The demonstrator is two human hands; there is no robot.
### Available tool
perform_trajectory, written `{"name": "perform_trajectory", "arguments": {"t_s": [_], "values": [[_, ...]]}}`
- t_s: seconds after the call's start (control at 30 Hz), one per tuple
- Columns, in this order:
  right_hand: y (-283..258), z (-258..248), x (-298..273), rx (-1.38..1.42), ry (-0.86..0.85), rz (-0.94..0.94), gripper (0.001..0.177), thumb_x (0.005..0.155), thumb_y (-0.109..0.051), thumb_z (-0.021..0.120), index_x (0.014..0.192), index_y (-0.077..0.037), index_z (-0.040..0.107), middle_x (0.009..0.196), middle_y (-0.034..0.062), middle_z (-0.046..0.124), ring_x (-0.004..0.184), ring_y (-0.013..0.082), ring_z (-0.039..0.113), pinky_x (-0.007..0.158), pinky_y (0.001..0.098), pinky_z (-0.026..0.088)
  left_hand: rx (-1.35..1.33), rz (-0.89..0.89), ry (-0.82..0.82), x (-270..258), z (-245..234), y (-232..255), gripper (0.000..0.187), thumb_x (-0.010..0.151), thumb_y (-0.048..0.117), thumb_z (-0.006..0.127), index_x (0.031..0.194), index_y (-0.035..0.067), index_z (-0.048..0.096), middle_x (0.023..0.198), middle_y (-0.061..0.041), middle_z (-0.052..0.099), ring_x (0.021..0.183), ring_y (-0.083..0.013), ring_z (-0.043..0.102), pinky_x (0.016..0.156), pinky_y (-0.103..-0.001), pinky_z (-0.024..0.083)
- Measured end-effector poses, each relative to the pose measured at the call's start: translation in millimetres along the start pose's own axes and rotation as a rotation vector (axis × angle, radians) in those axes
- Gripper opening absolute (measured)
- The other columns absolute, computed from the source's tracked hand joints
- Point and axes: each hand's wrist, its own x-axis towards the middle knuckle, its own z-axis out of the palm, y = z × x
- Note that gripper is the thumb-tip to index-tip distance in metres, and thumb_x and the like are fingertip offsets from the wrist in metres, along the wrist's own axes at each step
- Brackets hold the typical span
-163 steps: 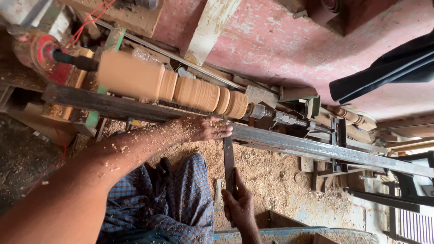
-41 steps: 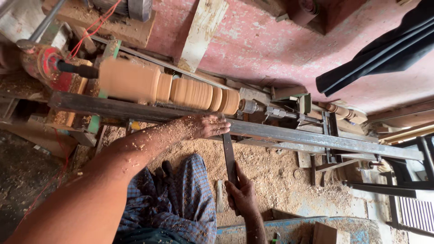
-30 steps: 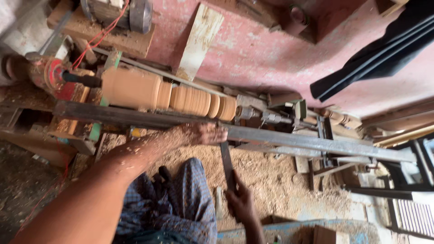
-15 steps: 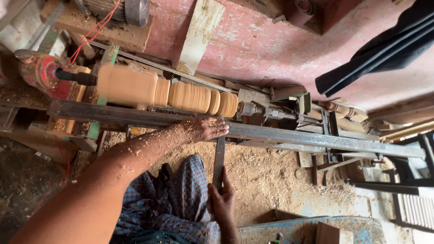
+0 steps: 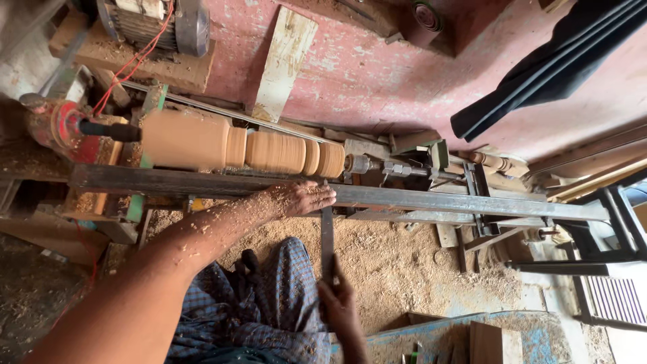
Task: The person selects a chisel from a workbench and then uses it to shape a cylindrical wooden blank mounted on a lathe. The person holds the chisel against the rotating wood, creating grooves and shaping the surface while wood shavings accumulate on the floor.
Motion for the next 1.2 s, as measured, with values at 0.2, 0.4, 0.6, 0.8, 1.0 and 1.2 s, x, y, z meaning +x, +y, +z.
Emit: {"name": "perform_trajectory", "arguments": {"t_s": [0.2, 0.4, 0.6, 0.8, 1.0, 1.2], "values": [[-12, -48, 21, -0.216, -0.014, 0.036, 0.072, 0.094, -0.011, 0.065, 0.158, -0.025, 0.034, 0.074, 0.0168, 0.067, 0.041, 0.0093, 0.046, 0.033, 0.0249, 0.040, -0.020, -0.117, -0.592, 13, -23, 3, 0.058, 0.110, 0.013, 0.037, 0.162, 0.026, 0.017, 0.168, 0.001, 0.026, 0.140, -0.0323, 0.043, 0.109, -0.040, 0.049], [12, -18, 26, 0.161, 0.038, 0.006, 0.071, 0.090, -0.006, 0.064, 0.154, -0.024, 0.042, 0.100, 0.0032, 0.080, 0.044, 0.0070, 0.051, 0.035, 0.0231, 0.044, 0.017, -0.153, -0.583, 19, -45, 3, 0.060, 0.103, 0.031, 0.037, 0.157, 0.028, 0.013, 0.165, 0.003, 0.024, 0.145, -0.0268, 0.036, 0.119, -0.042, 0.037], [38, 51, 22, 0.254, 0.196, -0.033, 0.073, 0.088, -0.001, 0.068, 0.153, -0.026, 0.044, 0.083, 0.0114, 0.073, 0.041, 0.0080, 0.046, 0.032, 0.0237, 0.040, 0.048, -0.131, -0.633, 24, -45, 3, 0.058, 0.106, 0.025, 0.035, 0.159, 0.028, 0.010, 0.166, 0.006, 0.017, 0.145, -0.0245, 0.030, 0.119, -0.043, 0.033], [16, 14, 18, 0.214, 0.103, -0.087, 0.071, 0.088, -0.001, 0.066, 0.154, -0.020, 0.047, 0.093, 0.0044, 0.076, 0.046, 0.0046, 0.047, 0.036, 0.0199, 0.041, 0.090, -0.050, -0.376, 20, -48, 3, 0.067, 0.100, 0.008, 0.041, 0.160, 0.023, 0.016, 0.167, 0.001, 0.020, 0.147, -0.0190, 0.038, 0.116, -0.038, 0.048], [-3, -49, 29, -0.053, 0.021, 0.044, 0.066, 0.092, -0.007, 0.065, 0.151, -0.031, 0.046, 0.084, 0.0112, 0.073, 0.040, 0.0094, 0.047, 0.033, 0.0247, 0.043, 0.010, -0.150, -0.493, 27, -58, 4, 0.061, 0.104, 0.016, 0.040, 0.160, 0.028, 0.018, 0.165, 0.004, 0.020, 0.139, -0.0311, 0.044, 0.104, -0.035, 0.053], [21, 13, 20, 0.241, 0.143, 0.038, 0.069, 0.089, -0.005, 0.067, 0.152, -0.027, 0.048, 0.072, 0.0035, 0.069, 0.040, 0.0066, 0.044, 0.032, 0.0233, 0.038, -0.105, -0.221, -0.653, 22, -36, 4, 0.058, 0.109, 0.014, 0.037, 0.163, 0.025, 0.018, 0.170, 0.002, 0.017, 0.144, -0.0370, 0.034, 0.116, -0.041, 0.040]]}}
